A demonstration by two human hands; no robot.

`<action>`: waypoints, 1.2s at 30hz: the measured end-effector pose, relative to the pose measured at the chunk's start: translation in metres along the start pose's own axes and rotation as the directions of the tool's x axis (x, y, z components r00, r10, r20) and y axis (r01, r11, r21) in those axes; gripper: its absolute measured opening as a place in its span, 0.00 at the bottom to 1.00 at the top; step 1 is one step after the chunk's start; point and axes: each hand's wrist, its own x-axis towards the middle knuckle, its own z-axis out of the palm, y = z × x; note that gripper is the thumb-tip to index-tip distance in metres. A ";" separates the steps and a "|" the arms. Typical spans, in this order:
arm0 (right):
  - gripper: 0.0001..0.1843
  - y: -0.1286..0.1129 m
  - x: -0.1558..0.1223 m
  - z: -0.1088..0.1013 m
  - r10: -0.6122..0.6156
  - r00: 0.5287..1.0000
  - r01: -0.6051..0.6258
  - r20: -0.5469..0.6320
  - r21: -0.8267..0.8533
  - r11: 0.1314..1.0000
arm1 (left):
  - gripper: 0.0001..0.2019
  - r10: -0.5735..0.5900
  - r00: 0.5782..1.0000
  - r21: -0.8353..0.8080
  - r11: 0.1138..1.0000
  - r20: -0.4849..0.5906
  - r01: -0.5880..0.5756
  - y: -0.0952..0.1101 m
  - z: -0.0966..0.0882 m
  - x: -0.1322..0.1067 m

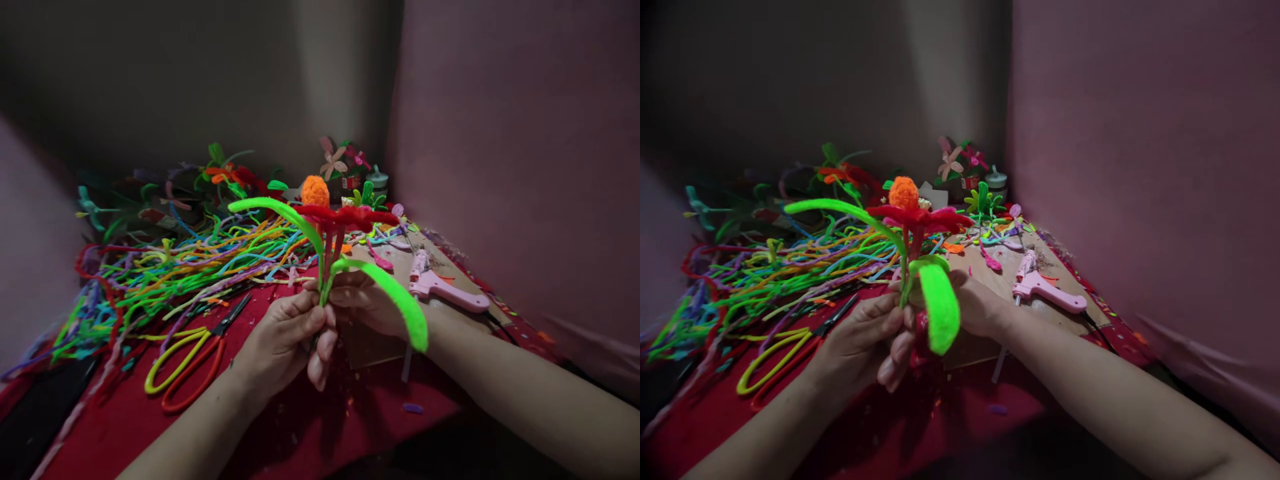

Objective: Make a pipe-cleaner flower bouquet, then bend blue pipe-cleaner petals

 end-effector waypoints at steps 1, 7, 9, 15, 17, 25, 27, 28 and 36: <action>0.14 0.000 0.001 0.001 0.010 1.000 -0.010 0.023 0.028 1.000 | 0.08 -0.010 0.999 -0.010 1.000 0.032 0.011 -0.001 -0.002 0.000; 0.15 0.002 0.000 0.006 -0.041 0.999 0.041 0.018 0.012 0.999 | 0.12 0.032 0.998 0.261 0.965 -0.061 -0.015 0.004 -0.001 0.000; 0.12 0.005 0.001 0.006 -0.077 0.997 0.077 0.005 0.004 0.997 | 0.12 0.155 0.969 0.473 0.880 -0.190 -0.048 0.004 0.001 0.002; 0.05 0.003 0.001 0.014 -0.140 0.966 0.116 -0.217 -0.118 0.986 | 0.08 0.502 0.833 0.869 0.492 -0.234 -0.052 -0.005 -0.001 0.004; 0.07 0.001 0.001 0.017 -0.138 0.955 0.100 -0.263 -0.152 0.983 | 0.08 0.503 0.830 0.891 0.453 -0.240 -0.017 -0.008 -0.002 0.004; 0.10 -0.010 0.002 0.000 -0.229 0.973 0.182 -0.031 -0.511 0.840 | 0.07 0.414 0.850 0.737 0.674 -0.327 -0.045 -0.003 -0.001 0.002; 0.09 -0.011 0.003 -0.005 -0.317 0.947 0.288 0.053 -0.579 0.763 | 0.07 0.360 0.876 0.680 0.732 -0.322 -0.051 -0.002 0.000 0.002; 0.09 -0.010 0.004 -0.007 -0.361 0.929 0.336 0.080 -0.591 0.733 | 0.08 0.340 0.884 0.655 0.754 -0.321 -0.053 -0.001 0.000 0.003; 0.10 -0.009 0.005 -0.005 -0.367 0.930 0.321 0.031 -0.555 0.767 | 0.05 0.327 0.884 0.434 0.886 -0.335 -0.163 -0.006 -0.002 0.004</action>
